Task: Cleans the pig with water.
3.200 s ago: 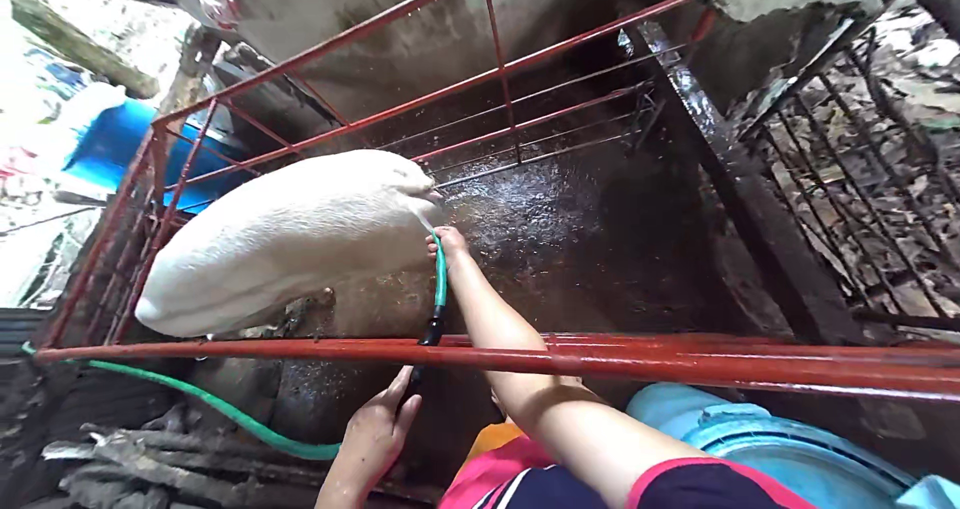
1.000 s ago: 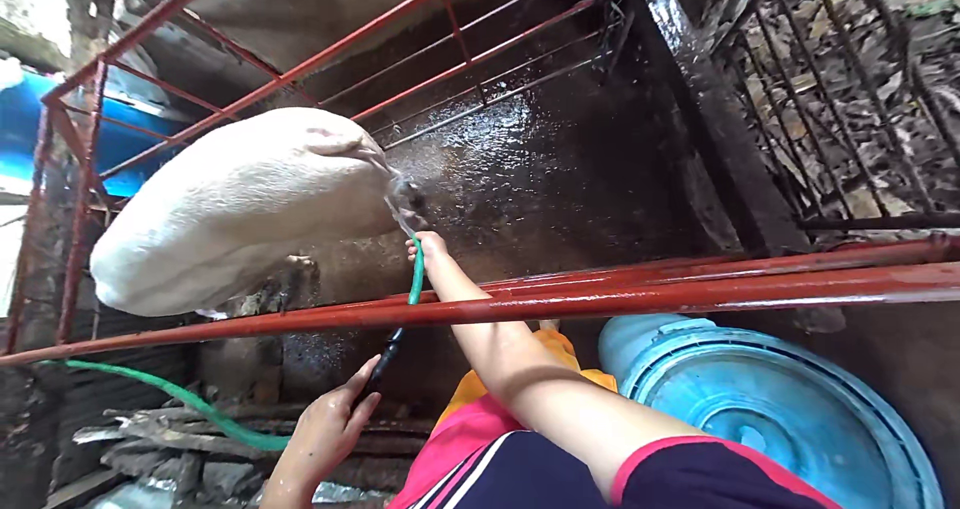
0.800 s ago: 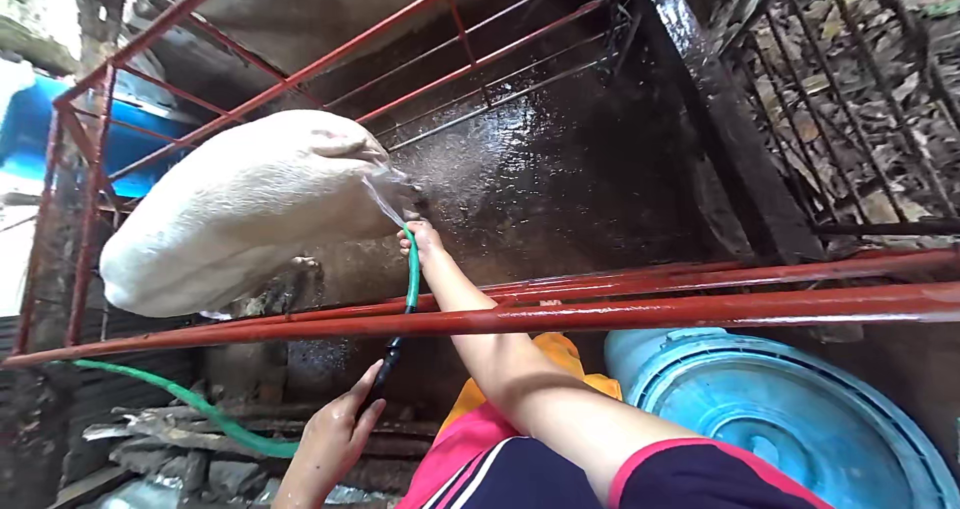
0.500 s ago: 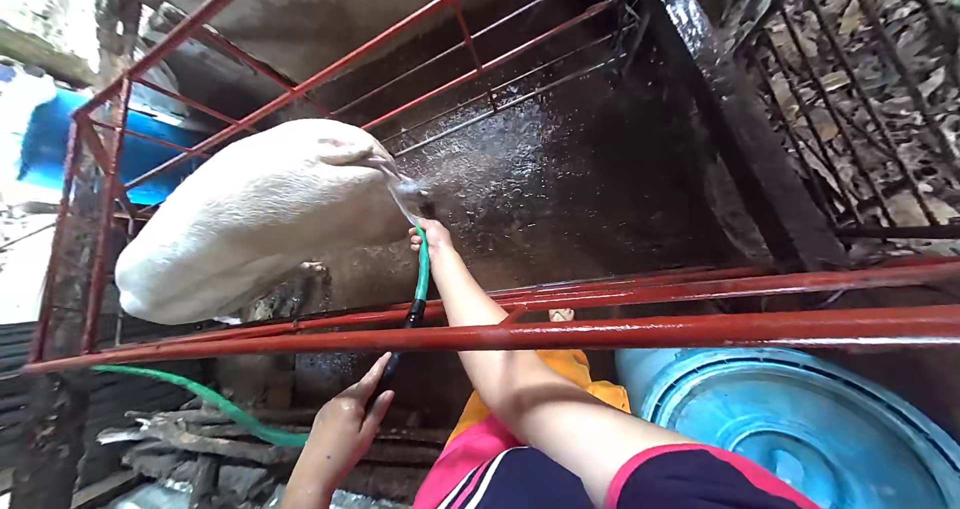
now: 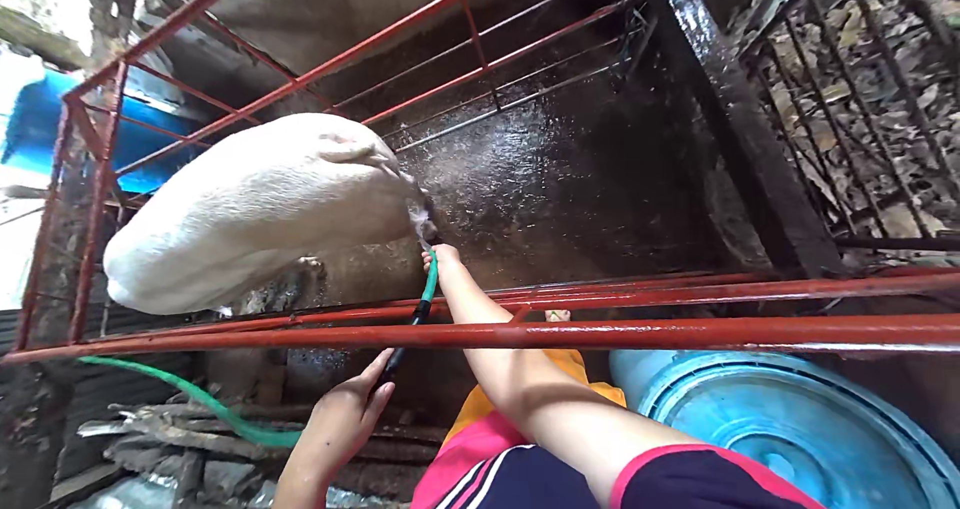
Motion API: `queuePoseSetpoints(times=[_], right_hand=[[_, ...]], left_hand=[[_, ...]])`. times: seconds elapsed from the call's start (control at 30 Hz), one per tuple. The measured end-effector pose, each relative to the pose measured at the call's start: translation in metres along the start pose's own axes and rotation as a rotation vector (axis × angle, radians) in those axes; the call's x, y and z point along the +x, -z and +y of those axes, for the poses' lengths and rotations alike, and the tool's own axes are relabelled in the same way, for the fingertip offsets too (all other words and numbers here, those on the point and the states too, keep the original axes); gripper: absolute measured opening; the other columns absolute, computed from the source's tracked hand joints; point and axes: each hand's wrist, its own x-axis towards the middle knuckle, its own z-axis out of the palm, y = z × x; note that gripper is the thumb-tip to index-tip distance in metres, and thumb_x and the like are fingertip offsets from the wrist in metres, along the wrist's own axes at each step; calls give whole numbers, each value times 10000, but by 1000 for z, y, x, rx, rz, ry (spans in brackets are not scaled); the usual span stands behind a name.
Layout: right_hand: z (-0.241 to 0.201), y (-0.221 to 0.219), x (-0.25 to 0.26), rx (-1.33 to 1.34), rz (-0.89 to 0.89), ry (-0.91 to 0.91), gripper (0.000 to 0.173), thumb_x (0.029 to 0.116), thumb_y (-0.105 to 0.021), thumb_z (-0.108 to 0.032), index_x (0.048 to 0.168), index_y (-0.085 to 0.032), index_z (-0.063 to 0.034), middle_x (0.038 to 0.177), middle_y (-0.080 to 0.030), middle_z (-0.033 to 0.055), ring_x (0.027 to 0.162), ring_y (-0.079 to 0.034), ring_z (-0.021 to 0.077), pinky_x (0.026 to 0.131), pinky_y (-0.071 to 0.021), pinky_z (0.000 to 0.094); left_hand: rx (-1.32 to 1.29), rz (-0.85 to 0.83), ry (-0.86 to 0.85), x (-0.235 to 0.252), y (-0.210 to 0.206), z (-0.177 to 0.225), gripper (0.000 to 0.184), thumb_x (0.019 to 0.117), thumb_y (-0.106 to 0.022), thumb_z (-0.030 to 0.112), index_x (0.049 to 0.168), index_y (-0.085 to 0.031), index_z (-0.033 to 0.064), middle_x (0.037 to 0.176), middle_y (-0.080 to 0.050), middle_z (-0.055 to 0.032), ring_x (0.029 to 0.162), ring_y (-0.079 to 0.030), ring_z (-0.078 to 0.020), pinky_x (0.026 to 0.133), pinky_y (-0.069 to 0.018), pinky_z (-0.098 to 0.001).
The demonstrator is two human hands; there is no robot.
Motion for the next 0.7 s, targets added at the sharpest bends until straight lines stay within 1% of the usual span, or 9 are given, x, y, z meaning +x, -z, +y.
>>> queuePoseSetpoints(times=[0.1, 0.17, 0.27, 0.33, 0.37, 0.43, 0.5, 0.6, 0.7], right_hand=[[4, -14, -10, -49, -119, 83, 193, 1086, -412, -136, 1219, -500, -27, 803, -586, 75, 499, -470, 86, 422, -376, 219], [6, -16, -19, -183, -160, 146, 255, 1109, -388, -167, 1294, -489, -24, 864, -618, 96, 552, -524, 108, 482, -434, 244], [10, -3, -31, -590, -199, 352, 408, 1107, -428, -230, 1480, -432, -63, 1125, -636, 216, 817, -665, 269, 708, -574, 423], [15, 19, -59, -825, -256, 578, 526, 1087, -508, -221, 1564, -357, -59, 1320, -609, 294, 1080, -674, 382, 907, -561, 523], [14, 32, -82, -936, -299, 680, 528, 1082, -529, -177, 1561, -375, -16, 1390, -577, 303, 1217, -625, 408, 1034, -503, 538], [10, 65, -118, -1132, -394, 816, 440, 1077, -528, -136, 1482, -481, 29, 1391, -595, 267, 1272, -600, 358, 1112, -443, 487], [16, 109, -128, -1169, -438, 980, 355, 1070, -524, -117, 1377, -579, 54, 1281, -665, 247, 1185, -649, 319, 1069, -474, 465], [38, 185, -134, -1108, -187, 1214, 285, 1027, -581, -45, 1284, -657, 51, 1225, -698, 230, 1162, -672, 326, 1066, -493, 484], [66, 281, -130, -1119, 347, 1353, 283, 1013, -582, -89, 1245, -702, 20, 1272, -689, 214, 1241, -641, 340, 1102, -477, 508]], left_hand=[[-14, 123, -72, -16, -13, -12, 515, 1020, -523, 244, 1516, -512, 106, 1050, -738, -258, 962, -711, -487, 866, -500, -701], [-11, 283, -143, -24, -26, -25, 508, 985, -518, 232, 1459, -573, 57, 941, -743, -259, 840, -721, -491, 755, -522, -705], [-46, 371, -183, -28, -32, -47, 509, 984, -494, 221, 1439, -571, 7, 979, -737, -273, 820, -720, -475, 742, -529, -683], [-89, 374, -196, -27, -30, -58, 502, 1008, -481, 194, 1456, -535, -24, 1001, -720, -296, 779, -701, -445, 735, -529, -646], [-102, 371, -207, -26, -28, -62, 504, 1014, -474, 176, 1464, -511, -48, 1035, -707, -320, 800, -697, -452, 754, -528, -640], [-138, 353, -215, -21, -25, -71, 521, 1028, -453, 155, 1489, -445, -87, 1137, -664, -367, 908, -686, -459, 848, -516, -624], [-165, 344, -221, -13, -26, -85, 532, 1044, -425, 164, 1502, -401, -107, 1160, -642, -363, 874, -665, -336, 833, -531, -516], [-201, 312, -301, 4, -30, -112, 563, 1054, -398, 215, 1498, -352, -128, 1089, -625, -240, 706, -517, -35, 674, -488, -253], [-249, 273, -334, 11, -34, -132, 559, 1059, -386, 207, 1506, -328, -124, 1042, -613, -186, 682, -496, -14, 649, -477, -235]])
